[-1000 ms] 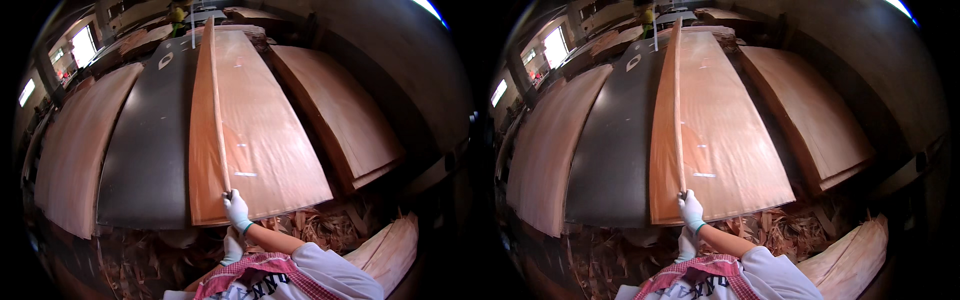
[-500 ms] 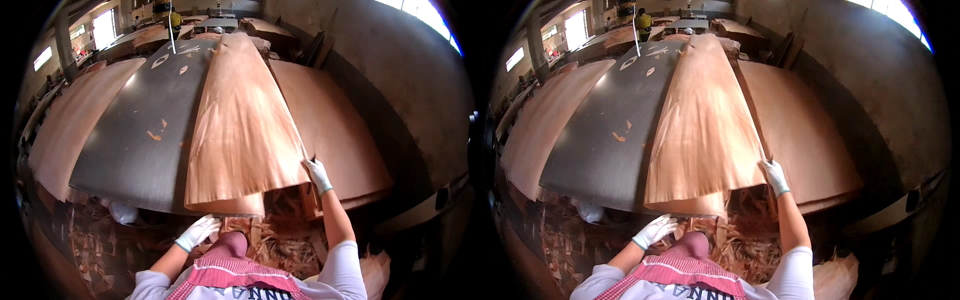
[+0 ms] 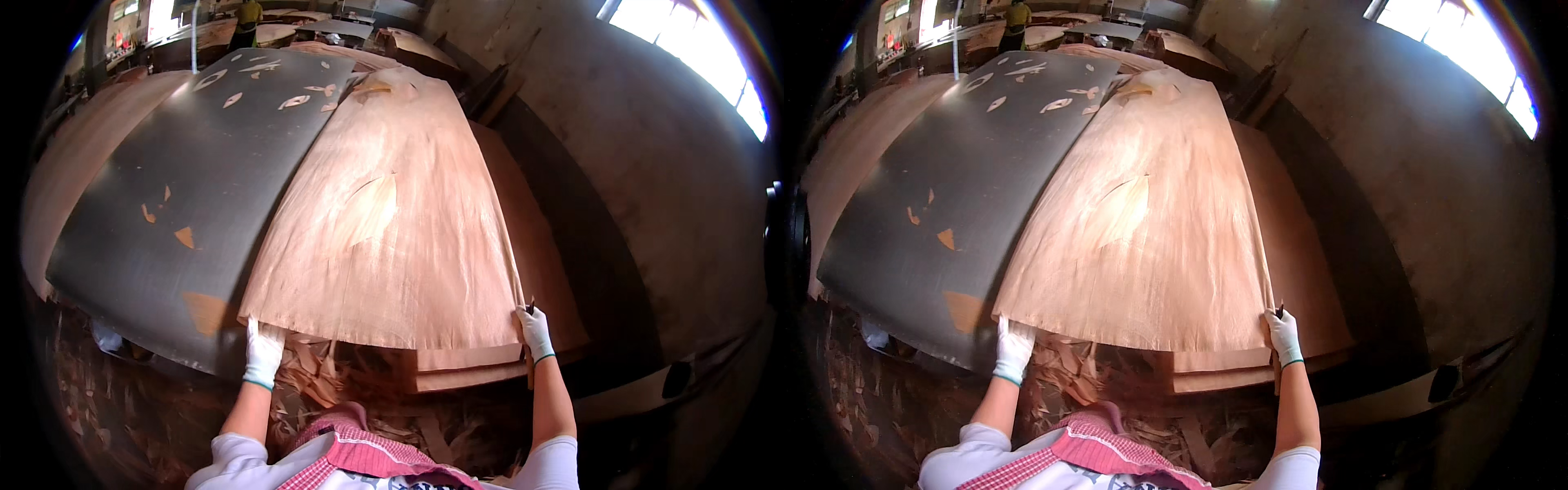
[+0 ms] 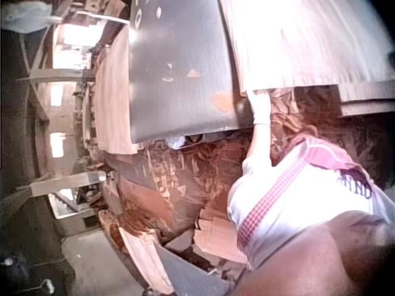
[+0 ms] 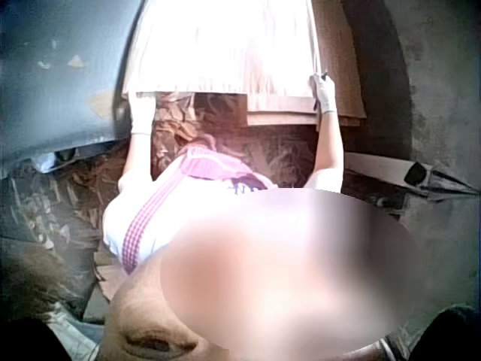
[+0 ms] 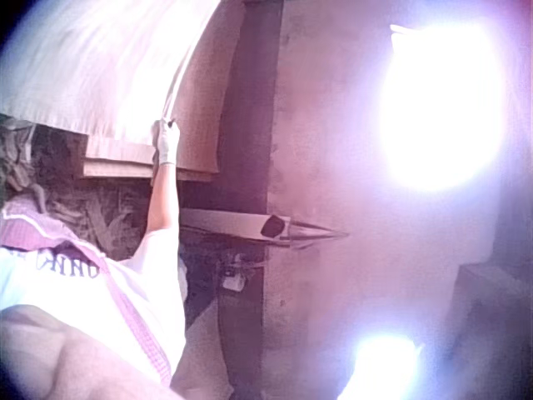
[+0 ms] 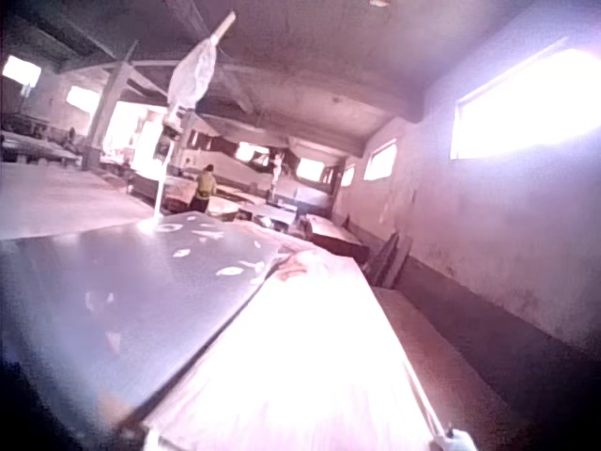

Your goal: The person patches holes in large wood sheets by using a knife to trim wood fragments, applying glue to small wood patches, and pressing them onto the damaged areas. The person also moves sheets between stacks and uses a long wooden pole to adjust sheets in the background.

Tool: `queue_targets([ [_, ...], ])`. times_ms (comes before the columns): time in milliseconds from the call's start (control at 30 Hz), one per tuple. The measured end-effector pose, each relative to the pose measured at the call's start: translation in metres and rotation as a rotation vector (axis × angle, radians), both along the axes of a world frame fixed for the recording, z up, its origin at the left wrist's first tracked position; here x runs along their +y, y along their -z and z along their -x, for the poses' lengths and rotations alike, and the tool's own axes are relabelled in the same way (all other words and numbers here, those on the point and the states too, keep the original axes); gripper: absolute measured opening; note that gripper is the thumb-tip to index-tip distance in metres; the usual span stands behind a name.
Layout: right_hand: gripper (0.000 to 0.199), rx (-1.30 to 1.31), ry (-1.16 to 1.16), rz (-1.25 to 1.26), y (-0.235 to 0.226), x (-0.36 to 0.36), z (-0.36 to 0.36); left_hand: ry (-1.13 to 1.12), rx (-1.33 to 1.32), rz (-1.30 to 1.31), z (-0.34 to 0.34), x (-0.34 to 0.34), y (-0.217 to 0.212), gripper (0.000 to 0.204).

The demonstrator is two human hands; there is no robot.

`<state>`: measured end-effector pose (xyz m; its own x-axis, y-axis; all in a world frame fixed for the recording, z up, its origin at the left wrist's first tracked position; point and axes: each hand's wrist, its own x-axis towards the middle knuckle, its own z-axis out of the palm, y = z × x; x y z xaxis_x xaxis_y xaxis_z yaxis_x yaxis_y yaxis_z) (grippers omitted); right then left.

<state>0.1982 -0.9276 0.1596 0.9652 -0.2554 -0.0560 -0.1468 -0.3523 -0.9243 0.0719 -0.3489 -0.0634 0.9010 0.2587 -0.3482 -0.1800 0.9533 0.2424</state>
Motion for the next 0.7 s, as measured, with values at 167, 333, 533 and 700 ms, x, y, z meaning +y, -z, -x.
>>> queue_targets([
  [167,0.021,0.037,0.04,0.043,0.014,-0.082,-0.025,-0.146,0.307,-0.122,-0.06,-0.077,0.046,0.046],
  [333,0.027,0.012,0.066,0.075,0.03,-0.226,-0.043,-0.059,0.288,-0.153,-0.115,-0.213,0.062,0.05],
  [533,0.02,-0.026,-0.009,0.154,0.054,-0.358,-0.088,-0.322,0.42,-0.269,-0.133,-0.293,0.106,0.04],
  [700,0.017,0.07,0.005,0.125,0.062,-0.493,-0.09,-0.321,0.415,-0.247,-0.127,-0.422,0.095,0.03],
])
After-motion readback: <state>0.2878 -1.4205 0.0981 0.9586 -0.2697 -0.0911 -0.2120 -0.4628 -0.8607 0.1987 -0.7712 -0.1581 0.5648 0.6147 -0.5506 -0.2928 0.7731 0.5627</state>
